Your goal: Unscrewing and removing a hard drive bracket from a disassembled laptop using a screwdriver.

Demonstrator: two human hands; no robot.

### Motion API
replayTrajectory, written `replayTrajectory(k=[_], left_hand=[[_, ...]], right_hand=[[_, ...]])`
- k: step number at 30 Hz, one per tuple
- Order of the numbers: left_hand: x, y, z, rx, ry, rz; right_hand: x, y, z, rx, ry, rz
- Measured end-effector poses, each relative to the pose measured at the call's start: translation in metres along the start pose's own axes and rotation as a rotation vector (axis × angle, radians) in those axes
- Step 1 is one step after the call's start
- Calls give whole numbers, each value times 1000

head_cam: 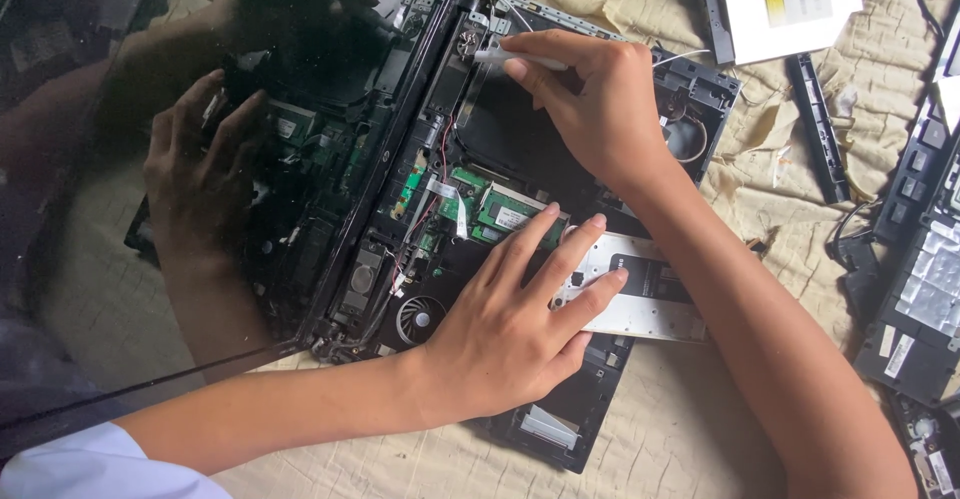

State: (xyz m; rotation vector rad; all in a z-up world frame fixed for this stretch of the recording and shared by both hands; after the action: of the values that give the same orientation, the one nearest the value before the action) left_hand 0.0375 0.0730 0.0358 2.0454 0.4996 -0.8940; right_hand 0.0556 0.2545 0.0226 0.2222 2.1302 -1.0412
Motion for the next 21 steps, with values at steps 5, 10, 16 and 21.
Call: replayTrajectory(k=[5,10,16,21], left_hand=[[-1,0,0,2,4,1],[0,-1,0,-4,-2,-6],[-2,0,-1,13,20,-4],[-1,0,0,11,28,13]], right_hand=[[-3,-2,-1,6,-15,0],[-5,2,-1,76,-24,5],[-15,-3,-4,92,-25,-142],[-43,-10,-1,137,56,-264]])
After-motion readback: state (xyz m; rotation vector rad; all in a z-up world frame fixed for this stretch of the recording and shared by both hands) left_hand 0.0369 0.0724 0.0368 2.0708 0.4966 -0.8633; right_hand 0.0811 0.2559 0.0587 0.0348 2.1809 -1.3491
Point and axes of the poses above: each hand's wrist, its own z-axis away from the middle knuckle, its own x-axis out of the palm, y = z × x, the point moved 9 cm from there along -z, towards the middle knuckle, and after that the axes turned 10 degrees about z, right-handed, at the moved point
